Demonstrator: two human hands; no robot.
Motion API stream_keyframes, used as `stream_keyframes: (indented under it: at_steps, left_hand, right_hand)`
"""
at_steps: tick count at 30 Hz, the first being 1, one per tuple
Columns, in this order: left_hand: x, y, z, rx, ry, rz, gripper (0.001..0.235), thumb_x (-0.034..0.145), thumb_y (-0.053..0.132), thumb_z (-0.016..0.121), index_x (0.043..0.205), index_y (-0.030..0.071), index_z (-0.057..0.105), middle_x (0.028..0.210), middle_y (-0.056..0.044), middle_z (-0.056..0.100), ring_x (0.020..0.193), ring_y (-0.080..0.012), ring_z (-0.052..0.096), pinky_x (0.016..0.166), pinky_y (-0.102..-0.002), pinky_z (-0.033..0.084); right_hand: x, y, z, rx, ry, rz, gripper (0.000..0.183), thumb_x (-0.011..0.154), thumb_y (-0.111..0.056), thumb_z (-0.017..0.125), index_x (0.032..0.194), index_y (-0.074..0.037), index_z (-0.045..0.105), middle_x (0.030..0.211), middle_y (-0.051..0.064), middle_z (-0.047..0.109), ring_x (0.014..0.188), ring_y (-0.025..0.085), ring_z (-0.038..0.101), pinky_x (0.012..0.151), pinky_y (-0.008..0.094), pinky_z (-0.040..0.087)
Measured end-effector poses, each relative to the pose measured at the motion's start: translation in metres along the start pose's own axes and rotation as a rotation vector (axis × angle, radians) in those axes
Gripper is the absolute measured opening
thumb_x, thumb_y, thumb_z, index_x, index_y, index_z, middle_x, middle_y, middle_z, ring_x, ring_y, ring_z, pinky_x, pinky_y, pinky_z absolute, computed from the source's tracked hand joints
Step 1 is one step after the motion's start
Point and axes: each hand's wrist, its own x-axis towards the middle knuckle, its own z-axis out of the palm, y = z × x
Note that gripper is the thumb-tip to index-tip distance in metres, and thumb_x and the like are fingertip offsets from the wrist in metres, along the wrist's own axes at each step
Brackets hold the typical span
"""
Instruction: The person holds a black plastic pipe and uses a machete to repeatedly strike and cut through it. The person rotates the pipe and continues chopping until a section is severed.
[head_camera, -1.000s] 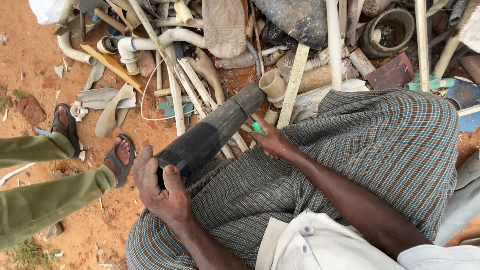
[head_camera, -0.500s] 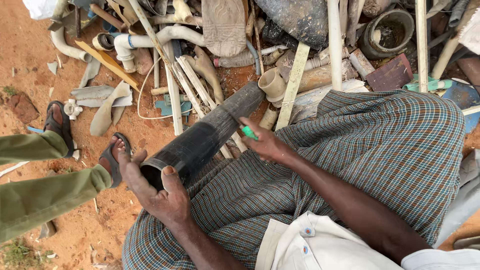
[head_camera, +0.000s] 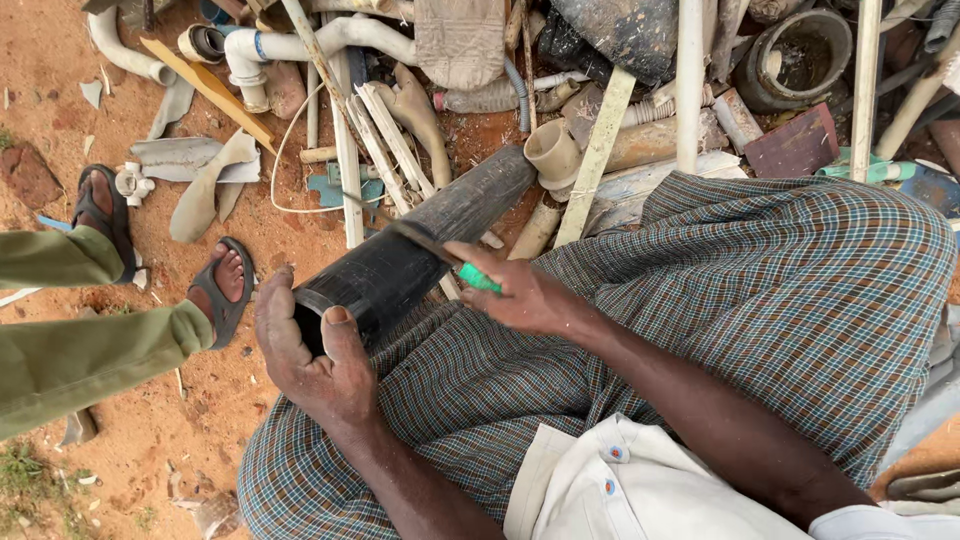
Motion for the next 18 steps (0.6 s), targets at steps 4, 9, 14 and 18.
stream_keyframes:
  at_steps: [4,9,14,18]
  left_hand:
    - [0.005,0.004,0.001,-0.082,-0.016,0.075,0.046,0.111,0.033,0.061,0.143,0.0,0.055,0.147,-0.022,0.06,0.144,-0.0361,0.056,0.126,-0.051,0.044]
    - [-0.006,0.003,-0.005,-0.03,-0.03,0.087,0.042,0.11,0.027,0.062,0.142,0.0,0.057,0.147,-0.022,0.061,0.144,-0.038,0.054,0.128,-0.054,0.039]
    - [-0.005,-0.01,-0.001,-0.103,-0.026,0.074,0.039,0.111,0.026,0.064,0.14,0.001,0.057,0.147,-0.023,0.059,0.14,-0.0368,0.057,0.122,-0.052,0.046]
    - [0.001,-0.005,0.0,-0.072,-0.024,0.095,0.038,0.108,0.025,0.063,0.137,0.001,0.058,0.143,-0.023,0.061,0.14,-0.0377,0.058,0.122,-0.053,0.047]
  right_hand:
    - [0.014,0.003,-0.012,0.064,-0.081,0.425,0.068,0.11,-0.032,0.056,0.171,-0.026,0.025,0.119,0.021,0.069,0.096,0.03,0.071,0.076,0.041,0.062]
    - [0.021,0.022,-0.036,0.142,-0.151,1.155,0.074,0.103,-0.038,0.051,0.168,-0.031,0.017,0.119,0.023,0.068,0.091,0.048,0.071,0.076,0.057,0.057]
    - [-0.004,0.009,0.008,0.048,-0.001,0.115,0.061,0.118,-0.037,0.055,0.167,-0.019,0.023,0.12,0.02,0.065,0.088,0.02,0.069,0.069,0.035,0.061]
    - [0.011,0.033,-0.011,0.103,-0.2,0.805,0.073,0.103,-0.042,0.051,0.167,-0.025,0.02,0.098,0.013,0.069,0.053,0.011,0.057,0.048,0.028,0.058]
